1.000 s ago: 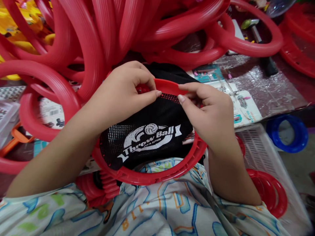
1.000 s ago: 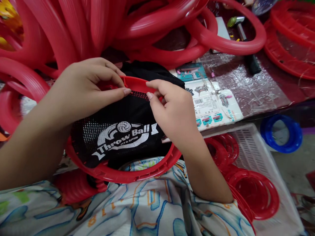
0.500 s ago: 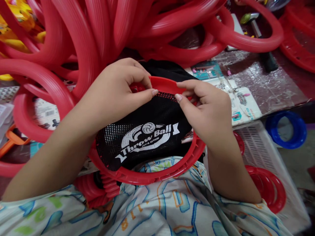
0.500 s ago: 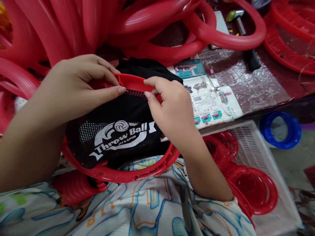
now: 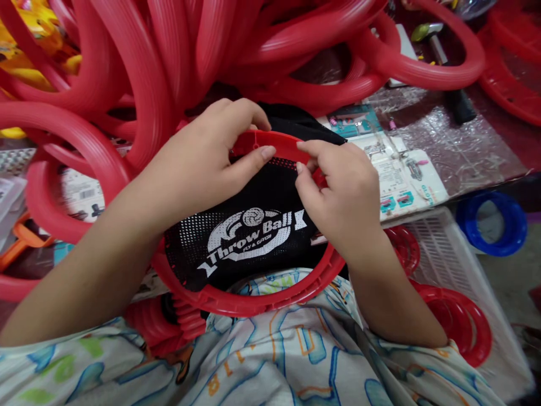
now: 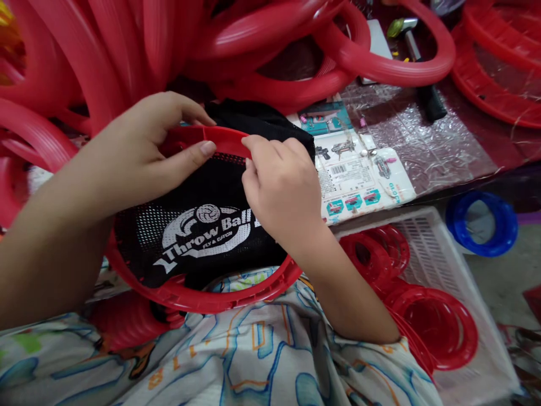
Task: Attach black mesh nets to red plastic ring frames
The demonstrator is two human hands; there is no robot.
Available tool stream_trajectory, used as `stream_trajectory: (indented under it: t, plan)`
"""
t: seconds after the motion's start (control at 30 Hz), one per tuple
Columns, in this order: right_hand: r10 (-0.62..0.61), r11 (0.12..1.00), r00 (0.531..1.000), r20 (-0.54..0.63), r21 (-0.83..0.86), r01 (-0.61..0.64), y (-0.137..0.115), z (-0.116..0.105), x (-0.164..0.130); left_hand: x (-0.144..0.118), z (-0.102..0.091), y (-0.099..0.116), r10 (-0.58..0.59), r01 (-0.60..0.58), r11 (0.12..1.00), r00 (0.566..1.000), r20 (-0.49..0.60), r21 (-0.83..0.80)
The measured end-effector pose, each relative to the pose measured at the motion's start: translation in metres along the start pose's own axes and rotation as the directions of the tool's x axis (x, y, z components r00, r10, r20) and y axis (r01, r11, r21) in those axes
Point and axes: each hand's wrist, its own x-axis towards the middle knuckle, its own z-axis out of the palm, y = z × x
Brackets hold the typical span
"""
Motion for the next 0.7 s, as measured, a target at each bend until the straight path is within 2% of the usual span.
stream_trajectory:
  t: [0.1, 0.2, 0.33, 0.4, 0.5, 0.6, 0.7]
  plan:
    - [-0.002, 1.0, 1.0, 0.002, 0.01, 0.002, -0.001, 0.002, 0.0, 0.0, 0.001, 0.006, -0.026, 0.024, 0.998, 0.999, 0.04, 0.052]
    - [0.012, 1.0, 1.0, -0.001, 0.028, -0.012, -0.004, -0.001, 0.001, 0.002, 0.001, 0.011, -0.045, 0.042, 0.995, 0.998, 0.034, 0.092]
    - [0.136, 0.987, 0.985, -0.107, 0.098, -0.126, -0.014, -0.012, -0.011, 0.01, -0.007, 0.009, -0.063, 0.047, 0.987, 0.993, 0.097, 0.153]
    - [0.181, 0.972, 0.983, -0.025, 0.156, -0.175, -0.021, -0.017, -0.024, 0.015, -0.015, 0.007, -0.091, 0.06, 0.974, 0.987, 0.136, 0.217]
    - [0.142, 0.966, 0.968, 0.207, 0.184, -0.181, -0.028, -0.019, -0.047, 0.02, -0.026, 0.008, -0.149, 0.11, 0.961, 0.979, 0.14, 0.253]
    - [0.158, 0.976, 0.955, 0.252, 0.106, -0.189, -0.033, -0.015, -0.058, 0.019, -0.036, 0.009, -0.177, 0.149, 0.964, 0.977, 0.116, 0.219]
    - [0.26, 0.963, 0.916, 0.304, -0.012, -0.269, -0.039, -0.01, -0.051, 0.007, -0.044, 0.003, -0.192, 0.179, 0.965, 0.98, 0.051, 0.193]
